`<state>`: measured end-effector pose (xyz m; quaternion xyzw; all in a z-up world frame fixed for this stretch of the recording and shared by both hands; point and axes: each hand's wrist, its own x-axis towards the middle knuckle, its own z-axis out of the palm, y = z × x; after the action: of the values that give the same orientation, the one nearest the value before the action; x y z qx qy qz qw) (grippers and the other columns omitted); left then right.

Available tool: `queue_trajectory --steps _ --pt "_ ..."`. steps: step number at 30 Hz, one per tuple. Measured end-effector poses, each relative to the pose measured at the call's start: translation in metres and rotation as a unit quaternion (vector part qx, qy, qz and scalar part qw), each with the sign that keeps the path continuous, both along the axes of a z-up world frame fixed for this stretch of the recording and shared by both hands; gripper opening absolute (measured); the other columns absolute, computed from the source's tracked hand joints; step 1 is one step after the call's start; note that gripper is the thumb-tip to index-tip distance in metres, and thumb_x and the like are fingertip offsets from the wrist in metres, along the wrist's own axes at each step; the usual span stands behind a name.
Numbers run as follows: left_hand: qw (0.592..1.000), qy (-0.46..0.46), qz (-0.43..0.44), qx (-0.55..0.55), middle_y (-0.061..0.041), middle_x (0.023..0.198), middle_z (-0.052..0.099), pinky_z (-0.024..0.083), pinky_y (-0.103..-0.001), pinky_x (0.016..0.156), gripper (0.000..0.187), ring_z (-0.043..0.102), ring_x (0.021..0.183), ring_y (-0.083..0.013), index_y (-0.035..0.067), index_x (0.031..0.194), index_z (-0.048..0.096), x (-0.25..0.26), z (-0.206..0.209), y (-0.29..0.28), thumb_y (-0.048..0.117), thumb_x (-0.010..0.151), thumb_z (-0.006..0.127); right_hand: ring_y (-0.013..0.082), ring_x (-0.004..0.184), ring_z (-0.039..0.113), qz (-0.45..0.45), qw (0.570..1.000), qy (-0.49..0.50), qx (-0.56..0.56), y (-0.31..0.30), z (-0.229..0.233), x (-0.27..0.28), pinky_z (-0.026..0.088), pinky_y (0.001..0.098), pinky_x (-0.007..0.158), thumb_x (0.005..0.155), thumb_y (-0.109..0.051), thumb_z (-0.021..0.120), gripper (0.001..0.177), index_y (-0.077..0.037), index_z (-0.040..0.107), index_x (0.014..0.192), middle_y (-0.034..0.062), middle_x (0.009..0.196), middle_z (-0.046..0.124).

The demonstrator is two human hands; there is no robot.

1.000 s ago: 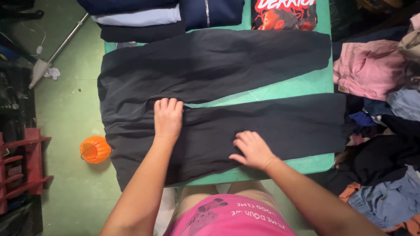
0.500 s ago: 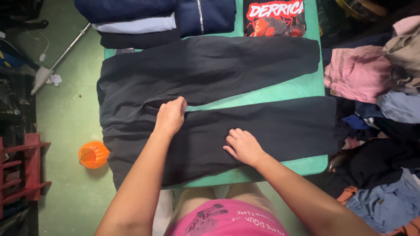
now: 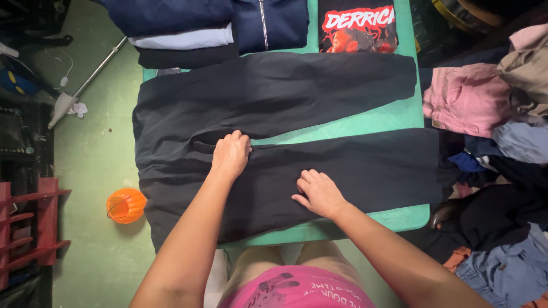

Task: The person folds multiple garments one by one on a green table. They smooth and fold light-colored shorts, then black pants, then dark blue pants, and finally dark gray pants, stacking each folded item on the table.

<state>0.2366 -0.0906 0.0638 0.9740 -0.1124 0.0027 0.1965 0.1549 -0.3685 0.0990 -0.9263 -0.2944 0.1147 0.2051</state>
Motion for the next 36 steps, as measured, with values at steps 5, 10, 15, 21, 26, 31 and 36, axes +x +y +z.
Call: queue_trajectory --steps 5,10,15,21,26,31,36 --pt "0.999 0.031 -0.029 0.03 -0.005 0.092 0.069 0.047 -0.045 0.082 0.016 0.064 0.093 -0.0287 0.011 0.093 0.07 -0.002 0.003 -0.011 0.016 0.08 0.078 0.0259 0.093 0.056 -0.018 1.0 0.015 0.006 0.001 0.003 -0.005 0.047 0.0401 0.079 0.084 -0.034 0.077 0.027 -0.012 0.062 0.084 0.005 0.093 0.055" --pt "0.996 0.036 -0.069 0.035 -0.005 0.091 0.069 0.046 -0.044 0.082 0.025 0.064 0.095 -0.0285 0.011 0.092 0.071 -0.005 0.008 -0.031 0.02 0.073 0.084 0.0308 0.091 0.055 0.038 0.997 0.006 0.064 -0.004 0.015 -0.015 0.045 0.0417 0.077 0.076 -0.037 0.082 0.038 -0.008 0.063 0.092 0.0105 0.096 0.056" --pt "0.998 0.011 -0.064 0.025 -0.006 0.091 0.068 0.047 -0.043 0.08 0.025 0.064 0.093 -0.0277 0.011 0.093 0.071 -0.01 0.002 -0.048 0.018 0.072 0.083 0.0311 0.093 0.056 0.138 0.989 0.009 0.058 -0.016 0.015 -0.032 0.046 0.0423 0.078 0.072 -0.033 0.082 0.042 -0.005 0.062 0.097 0.0121 0.098 0.056" --pt "0.998 0.0 -0.048 0.036 -0.009 0.086 0.069 0.049 -0.045 0.078 0.011 0.067 0.088 -0.0296 0.01 0.085 0.071 -0.003 -0.012 -0.056 0.019 0.082 0.077 0.027 0.093 0.059 0.131 0.99 0.027 0.039 -0.015 -0.009 -0.046 0.048 0.0403 0.081 0.079 -0.021 0.079 0.022 -0.01 0.061 0.088 0.0056 0.092 0.06" --pt "0.999 0.046 0.014 -0.015 -0.013 0.088 0.071 0.049 -0.049 0.079 0.009 0.068 0.089 -0.0351 0.007 0.084 0.069 0.004 -0.018 -0.058 0.015 0.089 0.069 0.0296 0.086 0.064 0.053 0.985 0.142 0.083 -0.015 -0.014 -0.046 0.052 0.0428 0.076 0.074 -0.014 0.081 0.019 -0.01 0.062 0.075 0.0063 0.079 0.066" --pt "0.989 0.074 0.106 -0.07 -0.016 0.095 0.071 0.049 -0.051 0.081 0.008 0.067 0.092 -0.0384 0.006 0.09 0.068 0.008 -0.024 -0.065 0.013 0.092 0.065 0.0317 0.086 0.067 0.092 0.959 0.265 0.034 -0.008 -0.009 -0.046 0.052 0.0444 0.074 0.074 -0.016 0.083 0.021 -0.007 0.064 0.075 0.0092 0.081 0.069" --pt "0.992 0.008 0.119 0.03 -0.012 0.091 0.071 0.048 -0.05 0.082 0.009 0.068 0.09 -0.0336 0.008 0.091 0.069 0.0 -0.021 -0.078 0.015 0.091 0.066 0.0297 0.084 0.069 0.044 0.942 0.331 0.042 -0.003 -0.003 -0.037 0.053 0.0419 0.074 0.079 -0.019 0.082 0.018 -0.008 0.068 0.081 0.0092 0.084 0.07"
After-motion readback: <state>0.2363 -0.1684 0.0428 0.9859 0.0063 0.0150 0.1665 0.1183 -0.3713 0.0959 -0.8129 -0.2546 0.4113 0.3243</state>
